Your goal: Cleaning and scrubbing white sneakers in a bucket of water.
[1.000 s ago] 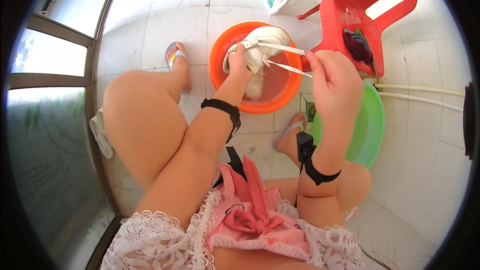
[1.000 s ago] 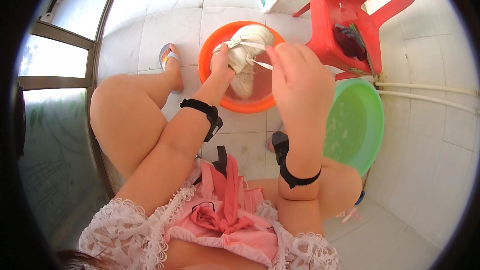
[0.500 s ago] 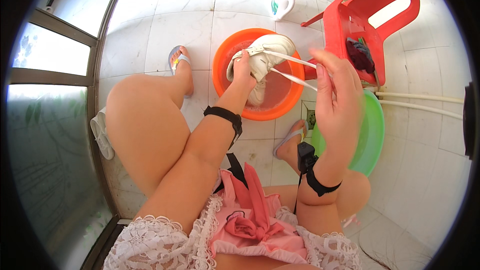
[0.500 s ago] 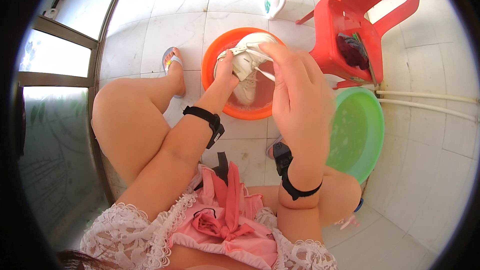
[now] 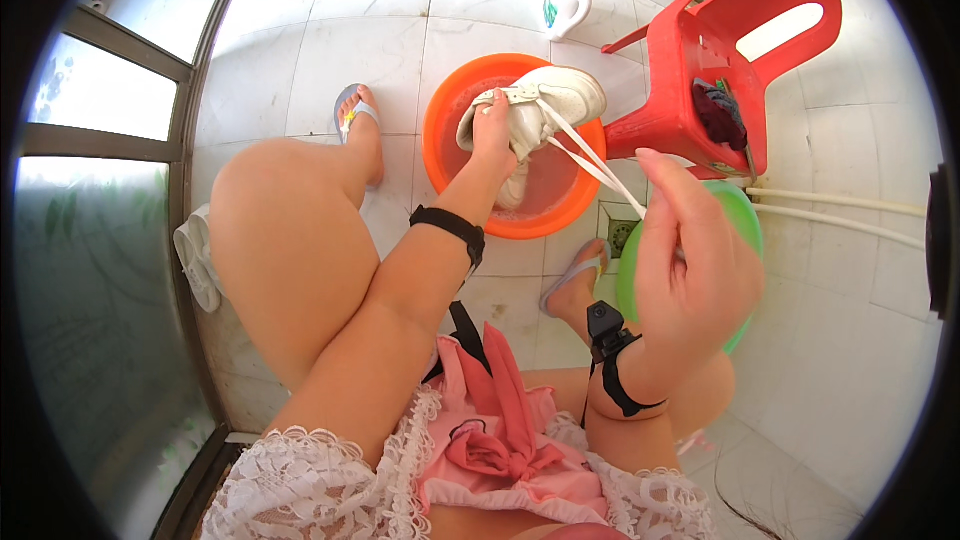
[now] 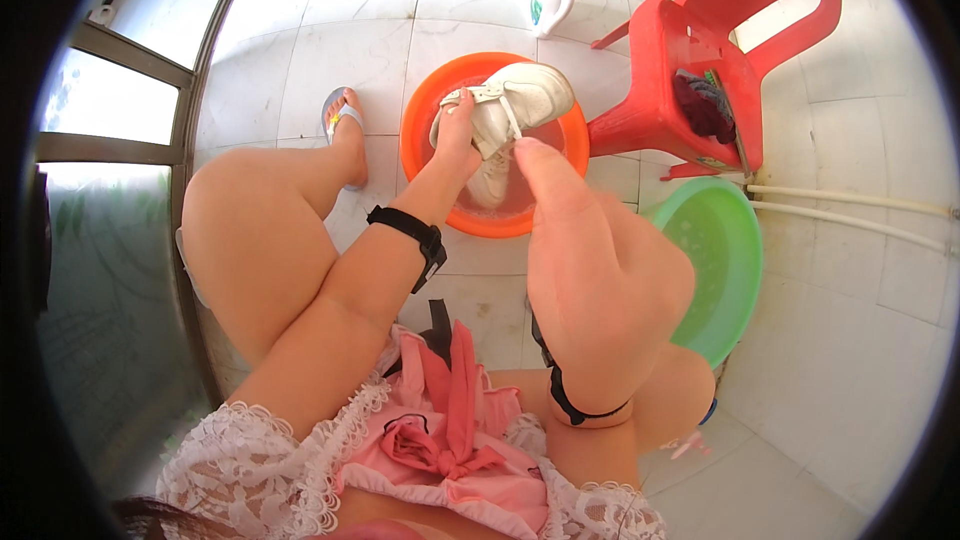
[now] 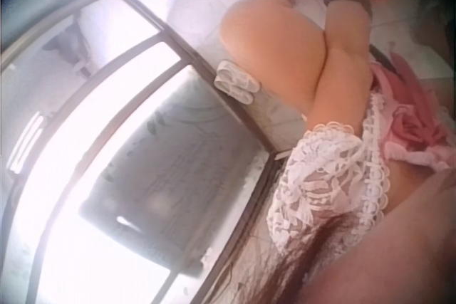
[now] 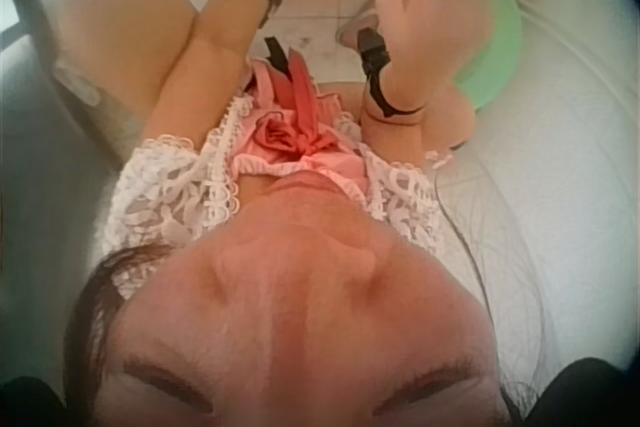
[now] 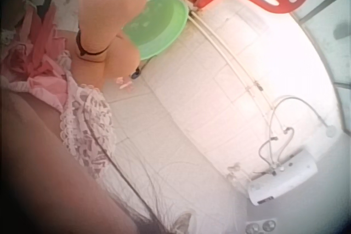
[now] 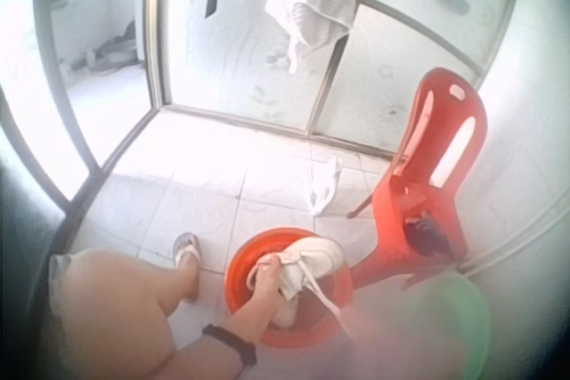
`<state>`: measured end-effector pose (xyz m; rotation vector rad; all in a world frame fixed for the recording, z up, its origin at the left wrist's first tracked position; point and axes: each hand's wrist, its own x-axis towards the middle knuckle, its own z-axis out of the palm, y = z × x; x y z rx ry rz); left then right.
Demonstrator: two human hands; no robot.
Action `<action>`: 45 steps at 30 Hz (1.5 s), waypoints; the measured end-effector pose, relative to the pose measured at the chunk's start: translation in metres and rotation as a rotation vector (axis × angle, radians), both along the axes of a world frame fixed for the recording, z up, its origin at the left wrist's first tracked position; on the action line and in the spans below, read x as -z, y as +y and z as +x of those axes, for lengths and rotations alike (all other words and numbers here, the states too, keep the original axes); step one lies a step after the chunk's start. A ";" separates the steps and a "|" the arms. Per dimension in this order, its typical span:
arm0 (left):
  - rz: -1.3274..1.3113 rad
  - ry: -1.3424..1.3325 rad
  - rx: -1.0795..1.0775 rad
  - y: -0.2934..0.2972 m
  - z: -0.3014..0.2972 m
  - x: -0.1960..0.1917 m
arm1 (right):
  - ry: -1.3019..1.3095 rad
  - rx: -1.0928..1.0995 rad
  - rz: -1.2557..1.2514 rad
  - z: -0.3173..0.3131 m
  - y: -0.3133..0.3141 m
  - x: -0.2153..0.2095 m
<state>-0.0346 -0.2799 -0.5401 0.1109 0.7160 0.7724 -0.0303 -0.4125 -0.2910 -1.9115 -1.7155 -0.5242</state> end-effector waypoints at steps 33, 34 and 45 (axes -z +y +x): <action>-0.171 -0.105 -0.175 0.000 -0.005 0.008 | 0.745 0.053 -0.573 0.091 0.050 0.092; -0.175 -0.105 -0.165 -0.002 -0.005 0.007 | 0.742 0.060 -0.570 0.093 0.049 0.098; -0.137 -0.256 0.099 -0.010 -0.001 -0.011 | 0.778 0.056 -0.307 0.104 0.055 0.186</action>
